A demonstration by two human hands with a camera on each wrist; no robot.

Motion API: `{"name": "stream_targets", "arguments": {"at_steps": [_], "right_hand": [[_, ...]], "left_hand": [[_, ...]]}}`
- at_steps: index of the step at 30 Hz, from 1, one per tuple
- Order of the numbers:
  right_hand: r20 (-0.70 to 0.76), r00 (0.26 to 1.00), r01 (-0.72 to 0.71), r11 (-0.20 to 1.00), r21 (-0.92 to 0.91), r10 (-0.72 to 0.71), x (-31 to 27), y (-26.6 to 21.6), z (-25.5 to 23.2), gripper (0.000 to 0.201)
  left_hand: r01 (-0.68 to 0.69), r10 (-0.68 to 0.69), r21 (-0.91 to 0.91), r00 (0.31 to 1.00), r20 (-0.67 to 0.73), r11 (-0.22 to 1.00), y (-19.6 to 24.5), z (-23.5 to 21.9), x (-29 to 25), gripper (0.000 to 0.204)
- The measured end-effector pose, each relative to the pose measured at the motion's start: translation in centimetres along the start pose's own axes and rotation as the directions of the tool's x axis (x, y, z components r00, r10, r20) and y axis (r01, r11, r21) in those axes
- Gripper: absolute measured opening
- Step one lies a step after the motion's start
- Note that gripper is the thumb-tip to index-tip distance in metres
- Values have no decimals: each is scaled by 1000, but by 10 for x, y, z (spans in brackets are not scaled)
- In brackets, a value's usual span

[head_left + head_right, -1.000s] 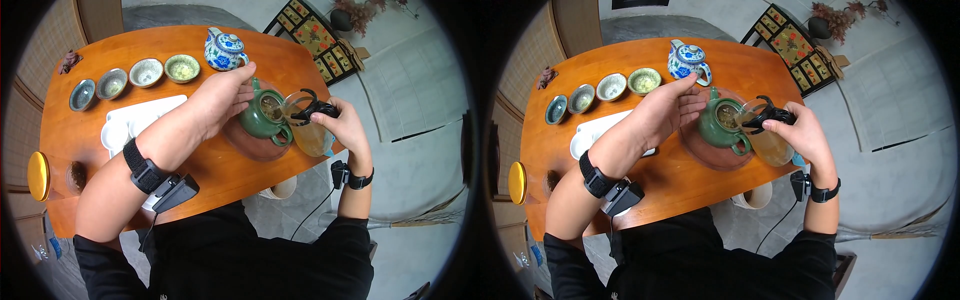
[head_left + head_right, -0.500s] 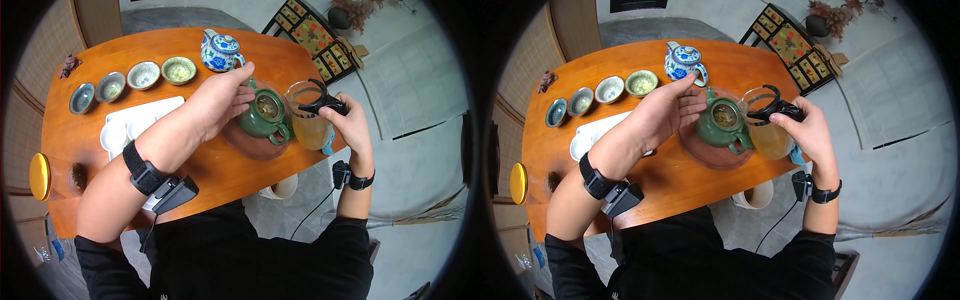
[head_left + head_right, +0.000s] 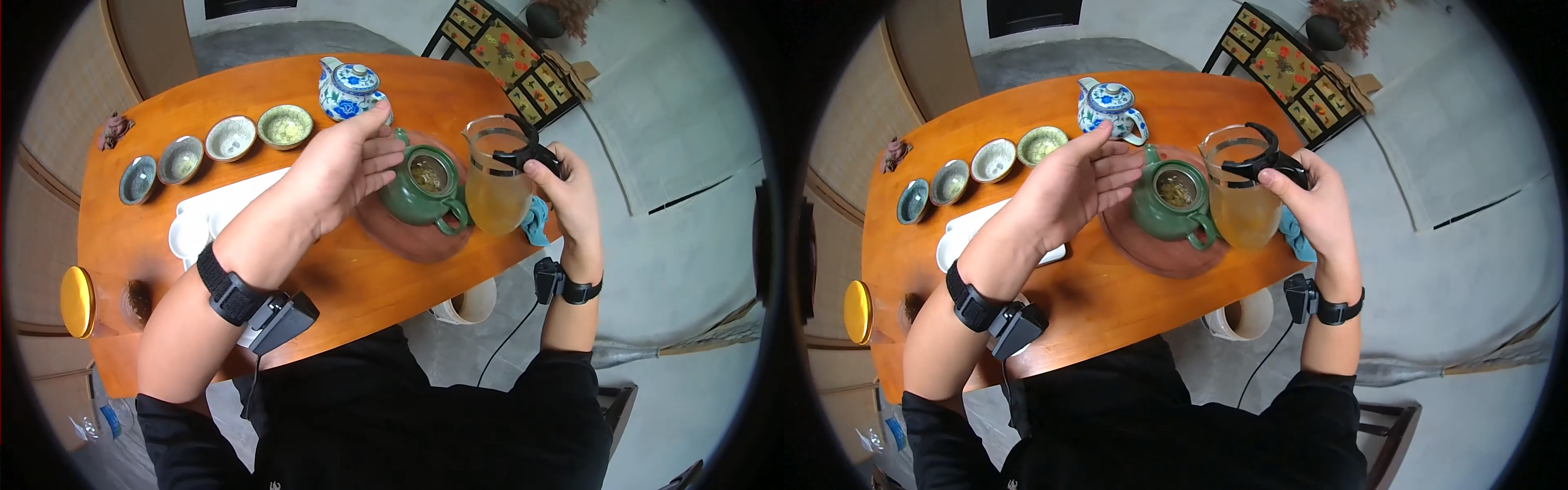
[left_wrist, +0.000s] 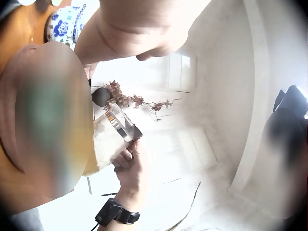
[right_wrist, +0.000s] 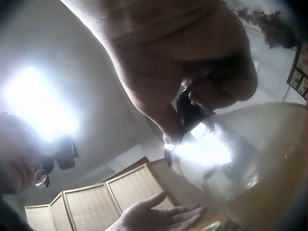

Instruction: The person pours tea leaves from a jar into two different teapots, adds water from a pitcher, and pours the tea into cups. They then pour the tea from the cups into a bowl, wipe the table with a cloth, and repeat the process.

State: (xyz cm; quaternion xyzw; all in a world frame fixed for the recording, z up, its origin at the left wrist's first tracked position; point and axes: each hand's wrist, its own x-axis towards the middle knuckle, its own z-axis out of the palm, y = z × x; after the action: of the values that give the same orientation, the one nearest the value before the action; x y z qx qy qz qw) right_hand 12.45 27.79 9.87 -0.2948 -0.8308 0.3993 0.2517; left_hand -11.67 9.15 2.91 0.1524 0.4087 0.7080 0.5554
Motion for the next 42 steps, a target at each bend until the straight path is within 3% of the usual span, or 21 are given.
{"name": "stream_targets", "arguments": {"at_steps": [4, 8, 10, 14, 16, 19, 25, 42], "right_hand": [[-103, 995, 17, 990, 143, -2, -4, 6, -16, 33], [-277, 959, 106, 981, 162, -57, -1, 22, -54, 37], [-380, 923, 120, 981, 154, -53, -1, 35, -60, 39], [-483, 876, 51, 996, 76, -8, -3, 67, -50, 41], [-489, 868, 35, 972, 231, 86, 0, 92, -37, 39], [-529, 840, -6, 976, 216, 122, 6, 132, -21, 37], [-542, 821, -11, 954, 299, 180, 7, 154, -2, 32], [-585, 802, 58, 960, 275, 119, 18, 177, 24, 33]], "left_hand": [[-59, 59, 1, 997, 55, 998, 27, 14, -6, 63], [-174, 167, 31, 973, 157, 984, 53, 37, -9, 62], [-176, 162, 62, 970, 183, 982, 50, 51, -10, 62], [-14, 4, 169, 998, 61, 985, 16, 79, -21, 65], [90, -109, 186, 990, 93, 979, 0, 82, -20, 69], [147, -167, 218, 983, 78, 965, -15, 83, -13, 71], [100, -112, 222, 993, 45, 970, -9, 72, -9, 73], [90, -84, 163, 995, -45, 982, 2, 25, -10, 65]]}}
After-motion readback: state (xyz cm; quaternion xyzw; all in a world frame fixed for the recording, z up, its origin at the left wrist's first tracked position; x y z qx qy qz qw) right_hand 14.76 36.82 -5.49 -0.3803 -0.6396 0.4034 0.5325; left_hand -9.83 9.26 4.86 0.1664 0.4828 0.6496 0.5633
